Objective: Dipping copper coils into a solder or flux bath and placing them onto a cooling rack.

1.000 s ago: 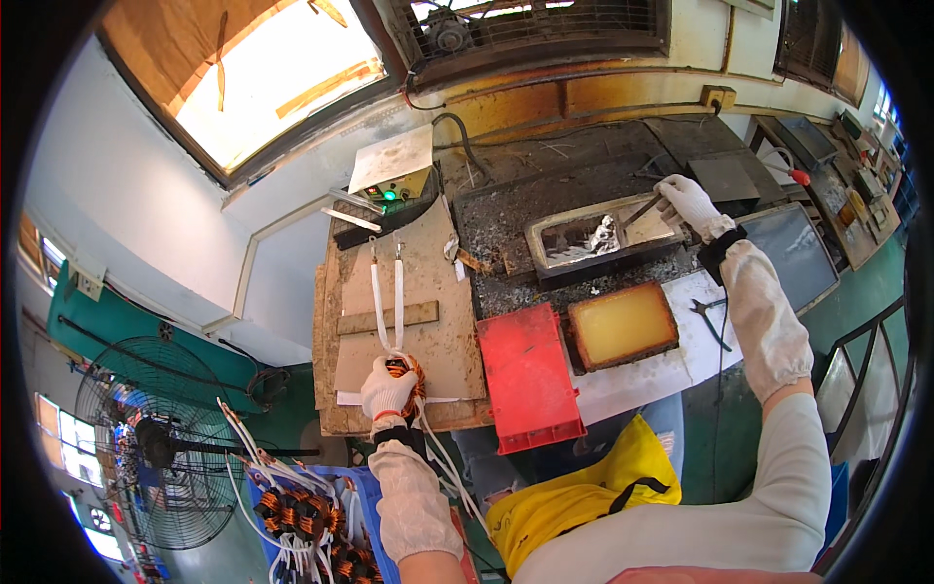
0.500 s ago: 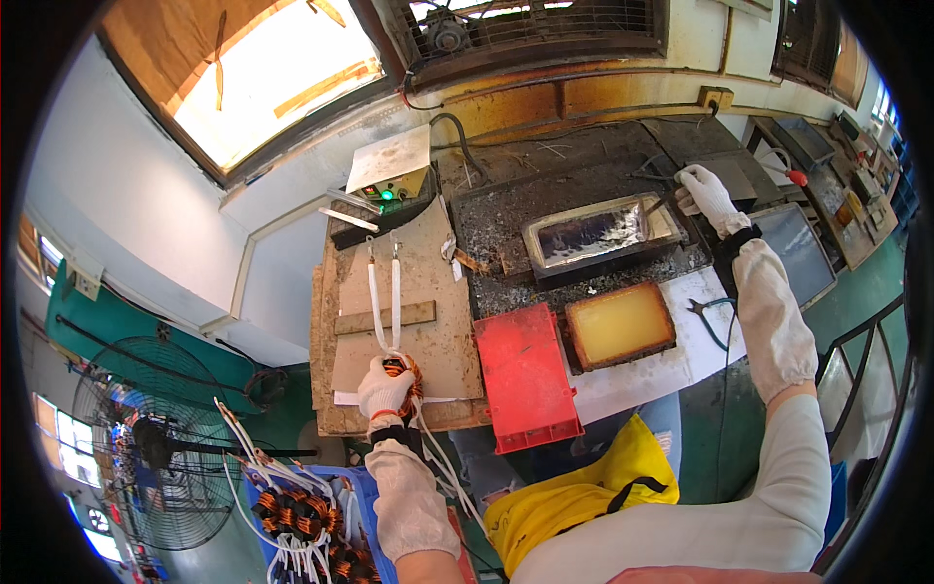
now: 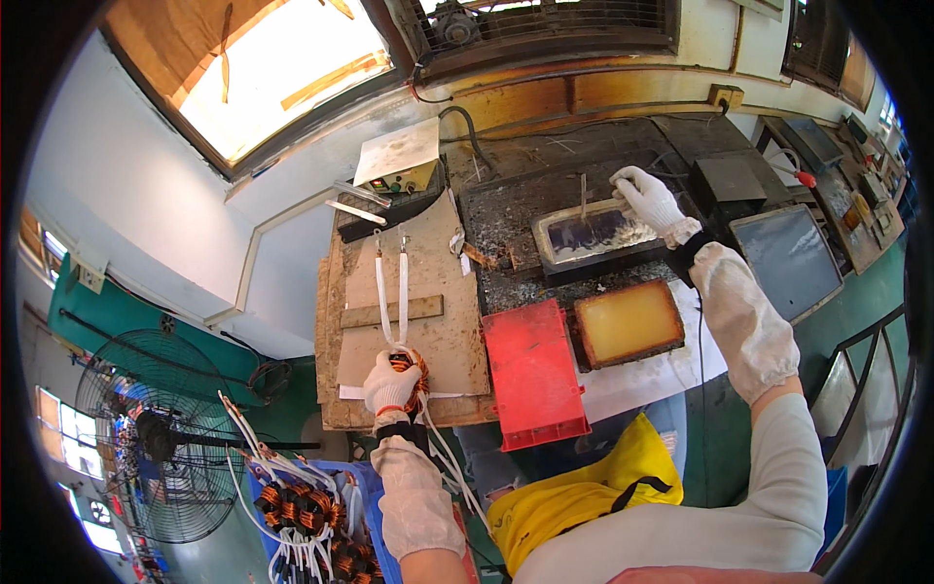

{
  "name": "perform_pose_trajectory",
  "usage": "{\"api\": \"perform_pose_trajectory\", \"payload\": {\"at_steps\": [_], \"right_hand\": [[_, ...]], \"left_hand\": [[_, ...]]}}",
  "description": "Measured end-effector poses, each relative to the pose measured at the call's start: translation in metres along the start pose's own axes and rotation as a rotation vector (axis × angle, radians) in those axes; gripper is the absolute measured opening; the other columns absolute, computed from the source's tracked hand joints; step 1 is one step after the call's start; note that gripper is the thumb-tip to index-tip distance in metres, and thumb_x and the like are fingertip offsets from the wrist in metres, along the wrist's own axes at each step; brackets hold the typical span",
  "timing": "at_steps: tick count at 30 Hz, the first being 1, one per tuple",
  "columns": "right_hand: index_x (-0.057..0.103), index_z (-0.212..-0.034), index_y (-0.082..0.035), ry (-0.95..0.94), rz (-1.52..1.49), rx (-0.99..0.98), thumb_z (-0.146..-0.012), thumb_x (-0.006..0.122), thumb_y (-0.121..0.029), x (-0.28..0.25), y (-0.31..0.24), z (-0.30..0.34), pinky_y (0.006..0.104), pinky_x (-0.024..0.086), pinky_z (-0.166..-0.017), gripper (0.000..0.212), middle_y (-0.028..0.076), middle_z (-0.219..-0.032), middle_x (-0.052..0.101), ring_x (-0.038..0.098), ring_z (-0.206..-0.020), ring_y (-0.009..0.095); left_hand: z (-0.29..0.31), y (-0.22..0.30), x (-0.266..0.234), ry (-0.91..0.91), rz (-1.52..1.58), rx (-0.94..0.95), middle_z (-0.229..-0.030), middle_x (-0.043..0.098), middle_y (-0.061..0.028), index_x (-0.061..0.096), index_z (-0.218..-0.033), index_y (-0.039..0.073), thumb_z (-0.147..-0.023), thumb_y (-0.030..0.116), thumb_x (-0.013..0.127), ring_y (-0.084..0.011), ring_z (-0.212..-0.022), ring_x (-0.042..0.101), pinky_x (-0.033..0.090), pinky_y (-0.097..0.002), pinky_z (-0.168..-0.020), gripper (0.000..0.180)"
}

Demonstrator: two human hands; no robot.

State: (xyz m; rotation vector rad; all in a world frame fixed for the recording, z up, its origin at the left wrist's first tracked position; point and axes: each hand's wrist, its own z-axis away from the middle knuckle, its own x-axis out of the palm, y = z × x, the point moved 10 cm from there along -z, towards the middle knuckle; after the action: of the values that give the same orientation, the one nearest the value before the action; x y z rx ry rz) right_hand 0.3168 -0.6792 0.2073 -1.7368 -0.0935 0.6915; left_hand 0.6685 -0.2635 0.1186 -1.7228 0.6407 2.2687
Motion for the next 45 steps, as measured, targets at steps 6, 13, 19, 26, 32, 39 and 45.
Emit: {"api": "perform_pose_trajectory", "payload": {"at_steps": [6, 13, 19, 26, 32, 39, 45], "right_hand": [[0.058, -0.108, -0.004, 0.102, 0.081, -0.050, -0.095, 0.049, -0.022, -0.023, 0.016, -0.004, 0.0275, 0.053, -0.066, 0.024, 0.009, -0.087, 0.066, 0.064, -0.073, 0.015], [0.058, -0.108, -0.002, 0.200, 0.131, 0.007, -0.095, 0.049, -0.023, -0.071, 0.043, 0.001, 0.0276, 0.053, -0.066, 0.026, 0.010, -0.085, 0.067, 0.066, -0.073, 0.016], [0.058, -0.108, -0.003, 0.293, 0.114, 0.129, -0.095, 0.049, -0.023, -0.106, 0.073, 0.005, 0.0280, 0.054, -0.065, 0.026, 0.010, -0.087, 0.065, 0.066, -0.072, 0.016], [0.056, -0.107, -0.002, 0.388, -0.244, 0.178, -0.094, 0.053, -0.021, -0.126, 0.087, 0.008, 0.0287, 0.055, -0.065, 0.023, 0.008, -0.084, 0.064, 0.064, -0.072, 0.016], [0.056, -0.103, 0.001, 0.387, -0.328, 0.065, -0.094, 0.055, -0.027, -0.127, 0.056, 0.008, 0.0280, 0.054, -0.065, 0.030, 0.010, -0.085, 0.064, 0.063, -0.071, 0.016], [0.057, -0.105, 0.002, 0.356, -0.322, 0.105, -0.094, 0.054, -0.031, -0.117, 0.067, 0.007, 0.0283, 0.054, -0.066, 0.035, 0.010, -0.085, 0.064, 0.063, -0.071, 0.016], [0.058, -0.104, 0.001, 0.356, -0.284, 0.115, -0.094, 0.054, -0.031, -0.116, 0.078, 0.002, 0.0279, 0.053, -0.066, 0.033, 0.009, -0.085, 0.065, 0.063, -0.073, 0.016]], "left_hand": [[-0.001, 0.001, -0.001, 0.020, 0.035, 0.028, -0.107, 0.065, -0.0178, 0.053, -0.123, 0.013, -0.066, 0.044, 0.068, -0.0343, -0.100, 0.062, 0.049, -0.0412, -0.086, 0.066], [0.000, 0.002, -0.002, 0.013, 0.020, 0.019, -0.107, 0.065, -0.0190, 0.053, -0.123, 0.012, -0.065, 0.044, 0.068, -0.0345, -0.099, 0.063, 0.049, -0.0411, -0.086, 0.067], [0.000, 0.002, -0.002, 0.013, 0.028, 0.025, -0.106, 0.065, -0.0190, 0.053, -0.122, 0.012, -0.065, 0.043, 0.068, -0.0343, -0.099, 0.063, 0.049, -0.0412, -0.085, 0.067], [0.002, 0.004, 0.001, -0.024, 0.036, 0.028, -0.106, 0.065, -0.0178, 0.054, -0.122, 0.014, -0.064, 0.042, 0.068, -0.0346, -0.099, 0.062, 0.049, -0.0415, -0.085, 0.066], [0.002, 0.005, -0.001, -0.031, 0.011, 0.007, -0.109, 0.064, -0.0183, 0.052, -0.124, 0.012, -0.065, 0.039, 0.068, -0.0349, -0.101, 0.062, 0.049, -0.0415, -0.087, 0.066], [0.005, 0.007, -0.002, -0.050, 0.022, 0.007, -0.111, 0.064, -0.0184, 0.051, -0.125, 0.012, -0.066, 0.039, 0.068, -0.0347, -0.102, 0.061, 0.049, -0.0410, -0.088, 0.067], [0.003, 0.007, -0.001, -0.050, 0.009, 0.014, -0.110, 0.064, -0.0189, 0.051, -0.125, 0.012, -0.066, 0.039, 0.068, -0.0349, -0.102, 0.061, 0.049, -0.0413, -0.089, 0.067]]}}
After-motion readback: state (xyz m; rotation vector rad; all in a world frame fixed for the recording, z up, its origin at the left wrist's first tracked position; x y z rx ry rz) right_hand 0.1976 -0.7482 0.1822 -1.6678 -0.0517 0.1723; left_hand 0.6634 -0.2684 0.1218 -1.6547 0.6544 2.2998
